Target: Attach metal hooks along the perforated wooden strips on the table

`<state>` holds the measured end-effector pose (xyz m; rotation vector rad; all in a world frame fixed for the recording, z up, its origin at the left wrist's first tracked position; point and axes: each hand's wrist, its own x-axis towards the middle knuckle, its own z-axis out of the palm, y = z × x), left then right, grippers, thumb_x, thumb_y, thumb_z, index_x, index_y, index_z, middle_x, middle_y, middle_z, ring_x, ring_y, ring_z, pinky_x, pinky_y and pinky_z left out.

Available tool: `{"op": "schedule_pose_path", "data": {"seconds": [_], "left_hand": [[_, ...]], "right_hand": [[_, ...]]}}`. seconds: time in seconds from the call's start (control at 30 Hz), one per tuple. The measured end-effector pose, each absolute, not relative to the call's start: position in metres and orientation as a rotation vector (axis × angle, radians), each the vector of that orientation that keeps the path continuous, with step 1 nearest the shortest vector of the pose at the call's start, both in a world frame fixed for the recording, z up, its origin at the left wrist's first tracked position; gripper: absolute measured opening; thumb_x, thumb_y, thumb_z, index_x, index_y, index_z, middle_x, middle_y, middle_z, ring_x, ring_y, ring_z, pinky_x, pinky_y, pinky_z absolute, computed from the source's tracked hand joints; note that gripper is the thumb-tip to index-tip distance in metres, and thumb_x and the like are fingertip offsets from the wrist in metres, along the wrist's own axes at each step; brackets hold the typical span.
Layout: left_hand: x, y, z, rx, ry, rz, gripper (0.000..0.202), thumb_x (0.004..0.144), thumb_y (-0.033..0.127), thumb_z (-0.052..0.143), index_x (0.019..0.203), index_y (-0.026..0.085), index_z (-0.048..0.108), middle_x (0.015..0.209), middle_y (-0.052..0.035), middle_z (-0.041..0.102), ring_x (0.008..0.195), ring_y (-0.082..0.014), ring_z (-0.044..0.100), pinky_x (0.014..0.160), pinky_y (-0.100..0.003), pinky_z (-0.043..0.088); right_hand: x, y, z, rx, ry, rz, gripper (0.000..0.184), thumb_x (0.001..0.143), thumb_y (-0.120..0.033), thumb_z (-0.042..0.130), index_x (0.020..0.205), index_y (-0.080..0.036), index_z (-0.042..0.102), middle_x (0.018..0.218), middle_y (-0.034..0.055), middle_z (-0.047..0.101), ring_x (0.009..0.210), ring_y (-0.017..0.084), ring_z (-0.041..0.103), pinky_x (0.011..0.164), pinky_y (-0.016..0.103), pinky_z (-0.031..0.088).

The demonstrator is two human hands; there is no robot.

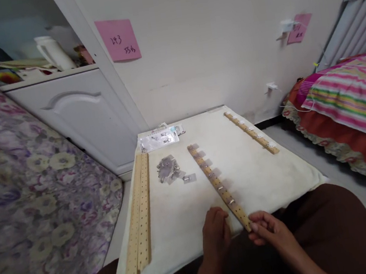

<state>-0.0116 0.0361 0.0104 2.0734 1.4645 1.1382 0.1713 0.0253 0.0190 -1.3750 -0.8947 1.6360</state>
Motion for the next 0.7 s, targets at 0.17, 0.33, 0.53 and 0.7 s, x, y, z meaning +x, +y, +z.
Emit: {"op": "schedule_pose_path", "data": {"seconds": [0.17, 0.33, 0.53, 0.7], "left_hand": [[-0.012, 0.035, 0.013, 2.063, 1.438, 1.149, 0.029, 0.074, 0.0, 0.036, 0.087, 0.02, 0.052, 0.089, -0.0038, 0.054, 0.085, -0.0167, 0.053, 0.075, -0.031, 0.046], [-0.013, 0.034, 0.012, 2.084, 1.441, 1.137, 0.032, 0.072, -0.001, 0.036, 0.089, 0.02, 0.053, 0.089, -0.0046, 0.055, 0.086, -0.0182, 0.053, 0.075, -0.033, 0.047], [-0.014, 0.034, 0.009, 2.06, 1.442, 1.127, 0.032, 0.072, -0.001, 0.035, 0.088, 0.021, 0.052, 0.09, -0.0045, 0.054, 0.086, -0.0184, 0.053, 0.075, -0.032, 0.047], [-0.016, 0.036, 0.007, 2.108, 1.448, 1.137, 0.03, 0.071, 0.0, 0.036, 0.087, 0.021, 0.052, 0.088, -0.0049, 0.056, 0.084, -0.0186, 0.055, 0.071, -0.031, 0.048]], "right_hand": [[0.17, 0.025, 0.021, -1.364, -0.821, 1.669, 0.044, 0.058, -0.047, 0.078, 0.086, -0.016, 0.064, 0.068, 0.0005, 0.064, 0.057, 0.014, 0.065, 0.053, 0.024, 0.052], [0.169, 0.029, 0.029, -1.318, -0.741, 1.763, 0.041, 0.061, -0.044, 0.079, 0.087, -0.016, 0.065, 0.067, -0.0001, 0.064, 0.055, 0.012, 0.065, 0.051, 0.019, 0.051], [0.165, 0.039, 0.035, -1.264, -0.791, 1.848, 0.037, 0.062, -0.043, 0.079, 0.082, -0.015, 0.065, 0.058, -0.0039, 0.058, 0.045, 0.006, 0.058, 0.043, 0.014, 0.045], [0.162, 0.041, 0.031, -1.151, -0.855, 1.862, 0.035, 0.063, -0.044, 0.078, 0.077, -0.015, 0.064, 0.056, -0.0052, 0.056, 0.043, 0.004, 0.053, 0.042, 0.013, 0.04]]}}
